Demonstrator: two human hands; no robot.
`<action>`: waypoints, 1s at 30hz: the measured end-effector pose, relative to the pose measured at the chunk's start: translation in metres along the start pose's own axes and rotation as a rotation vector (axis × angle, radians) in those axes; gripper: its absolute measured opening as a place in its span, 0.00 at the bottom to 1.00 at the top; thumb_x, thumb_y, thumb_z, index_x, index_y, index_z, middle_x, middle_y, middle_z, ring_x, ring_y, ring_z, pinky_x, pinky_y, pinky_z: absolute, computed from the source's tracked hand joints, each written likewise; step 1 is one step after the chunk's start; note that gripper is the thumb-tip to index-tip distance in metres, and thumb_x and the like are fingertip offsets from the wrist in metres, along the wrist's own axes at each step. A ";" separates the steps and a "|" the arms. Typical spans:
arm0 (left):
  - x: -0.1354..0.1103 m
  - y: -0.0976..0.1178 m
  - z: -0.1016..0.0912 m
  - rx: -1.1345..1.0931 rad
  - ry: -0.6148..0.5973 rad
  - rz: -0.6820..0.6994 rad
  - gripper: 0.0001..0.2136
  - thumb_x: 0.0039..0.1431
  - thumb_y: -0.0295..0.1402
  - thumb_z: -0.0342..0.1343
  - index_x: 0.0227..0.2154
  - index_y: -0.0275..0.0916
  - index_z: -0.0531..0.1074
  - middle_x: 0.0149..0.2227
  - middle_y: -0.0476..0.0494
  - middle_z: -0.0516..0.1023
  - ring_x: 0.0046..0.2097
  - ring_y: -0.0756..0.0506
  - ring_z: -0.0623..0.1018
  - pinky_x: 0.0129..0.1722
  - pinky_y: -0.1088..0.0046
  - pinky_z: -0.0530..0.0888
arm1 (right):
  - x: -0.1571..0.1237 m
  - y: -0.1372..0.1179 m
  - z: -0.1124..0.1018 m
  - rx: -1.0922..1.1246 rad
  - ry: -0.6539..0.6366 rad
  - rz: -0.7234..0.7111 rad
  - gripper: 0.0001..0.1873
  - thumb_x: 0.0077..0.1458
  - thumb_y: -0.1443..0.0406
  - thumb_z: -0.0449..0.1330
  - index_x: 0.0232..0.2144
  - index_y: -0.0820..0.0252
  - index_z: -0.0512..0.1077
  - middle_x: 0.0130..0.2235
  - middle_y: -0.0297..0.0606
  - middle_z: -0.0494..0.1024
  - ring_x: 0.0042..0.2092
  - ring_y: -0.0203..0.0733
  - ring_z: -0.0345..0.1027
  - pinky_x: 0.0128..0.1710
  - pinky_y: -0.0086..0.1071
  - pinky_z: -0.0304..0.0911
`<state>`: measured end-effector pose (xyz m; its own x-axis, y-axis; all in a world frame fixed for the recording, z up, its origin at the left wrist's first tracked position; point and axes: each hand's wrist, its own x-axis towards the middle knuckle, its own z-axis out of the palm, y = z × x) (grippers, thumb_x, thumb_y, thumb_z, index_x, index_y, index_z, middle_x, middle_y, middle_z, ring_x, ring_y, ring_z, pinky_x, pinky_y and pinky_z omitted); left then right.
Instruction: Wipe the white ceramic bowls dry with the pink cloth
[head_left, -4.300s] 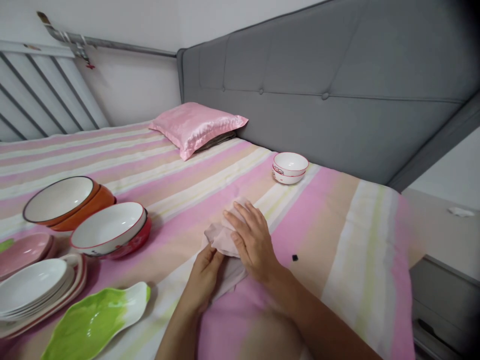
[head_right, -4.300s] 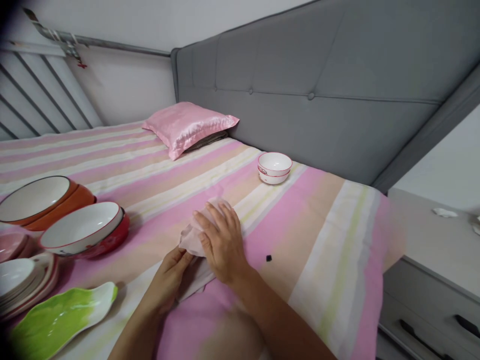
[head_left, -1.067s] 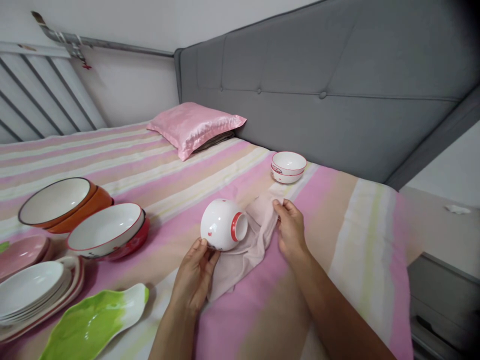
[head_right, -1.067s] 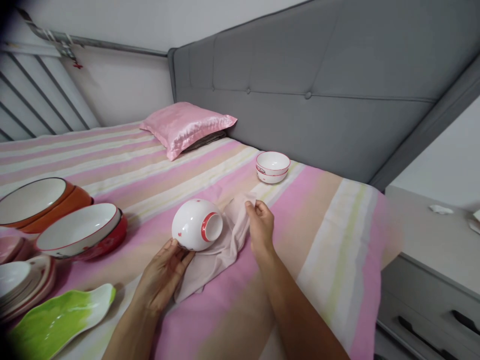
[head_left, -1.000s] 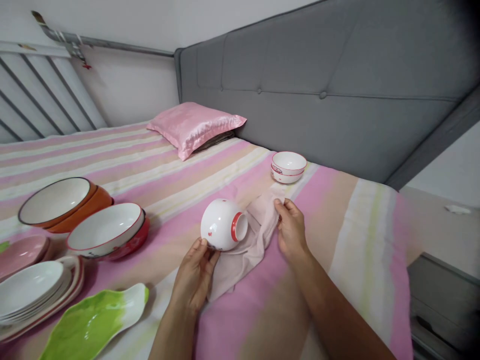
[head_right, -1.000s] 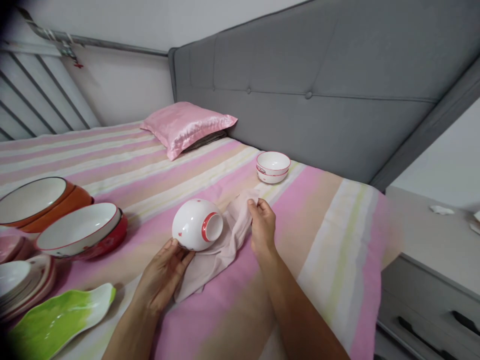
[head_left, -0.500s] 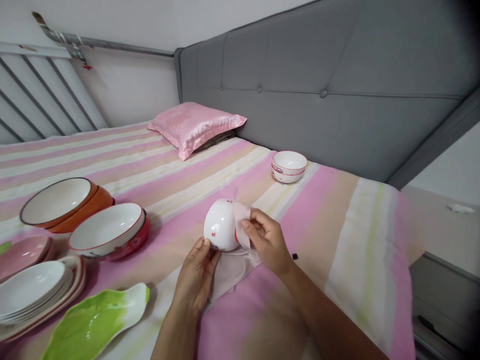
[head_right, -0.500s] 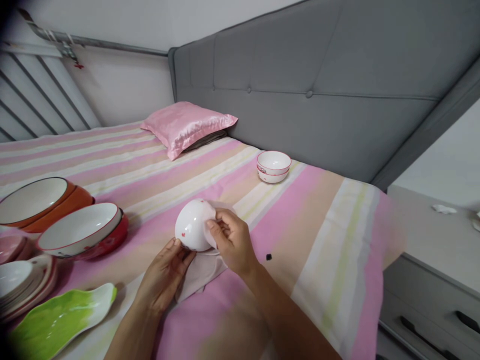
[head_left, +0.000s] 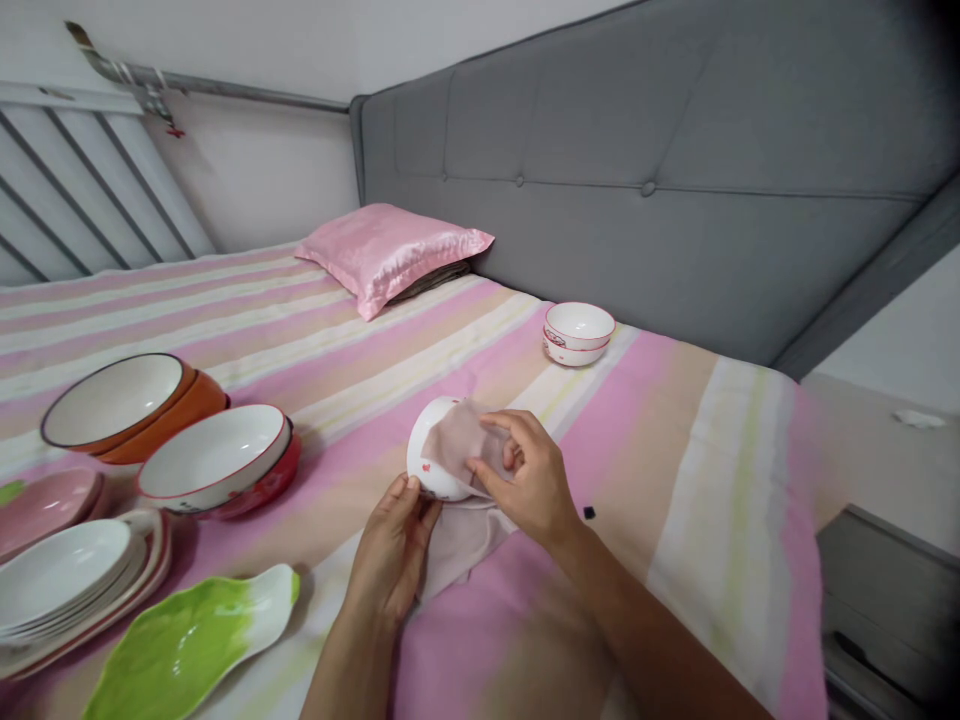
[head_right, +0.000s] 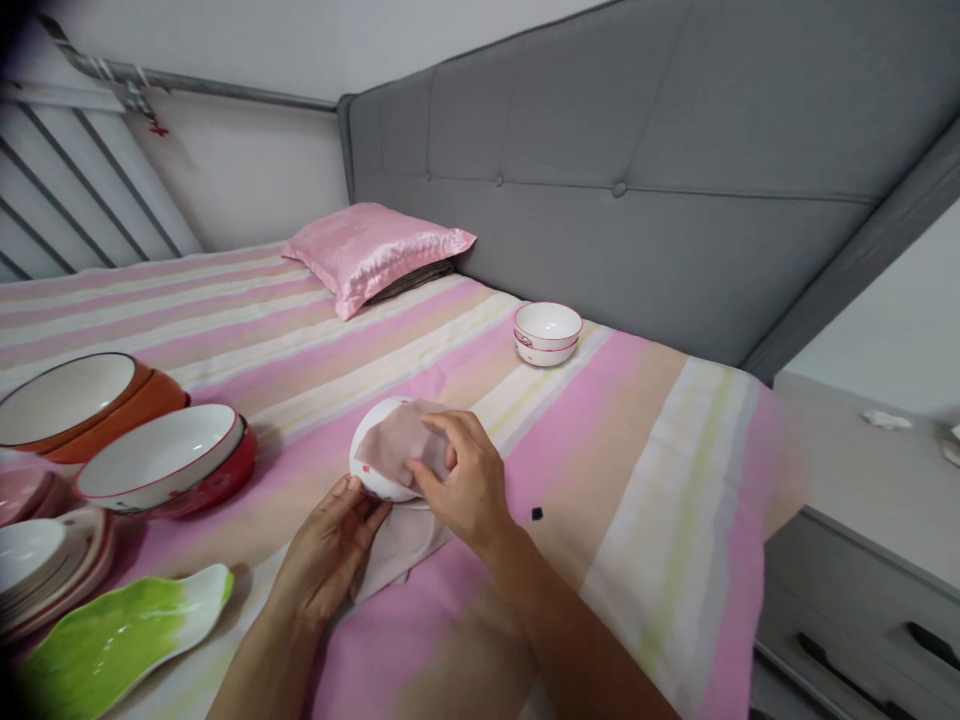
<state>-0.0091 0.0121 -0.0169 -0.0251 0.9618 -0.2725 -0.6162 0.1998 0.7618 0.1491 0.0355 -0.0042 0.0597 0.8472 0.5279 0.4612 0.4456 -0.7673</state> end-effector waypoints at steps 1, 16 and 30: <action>0.000 0.000 0.000 -0.006 -0.001 0.001 0.08 0.53 0.31 0.61 0.37 0.36 0.76 0.41 0.42 0.78 0.42 0.48 0.76 0.43 0.74 0.75 | 0.000 0.001 0.001 -0.017 -0.015 -0.006 0.23 0.45 0.65 0.65 0.46 0.55 0.70 0.47 0.40 0.71 0.33 0.38 0.67 0.36 0.35 0.68; 0.004 0.003 -0.006 -0.143 0.110 -0.040 0.09 0.62 0.23 0.48 0.35 0.33 0.74 0.36 0.39 0.79 0.38 0.46 0.79 0.41 0.67 0.79 | -0.006 0.021 0.012 0.034 -0.302 0.187 0.40 0.47 0.61 0.64 0.60 0.55 0.54 0.60 0.46 0.62 0.61 0.54 0.56 0.58 0.50 0.57; 0.003 0.004 -0.004 -0.175 0.098 -0.039 0.09 0.62 0.23 0.48 0.34 0.34 0.75 0.35 0.41 0.79 0.38 0.47 0.79 0.41 0.66 0.79 | -0.009 0.018 0.018 0.022 -0.220 0.096 0.48 0.44 0.56 0.67 0.63 0.56 0.50 0.64 0.49 0.55 0.65 0.56 0.47 0.61 0.53 0.51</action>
<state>-0.0149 0.0147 -0.0175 -0.0699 0.9296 -0.3620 -0.7452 0.1925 0.6384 0.1416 0.0411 -0.0296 -0.0927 0.9274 0.3624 0.4433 0.3643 -0.8190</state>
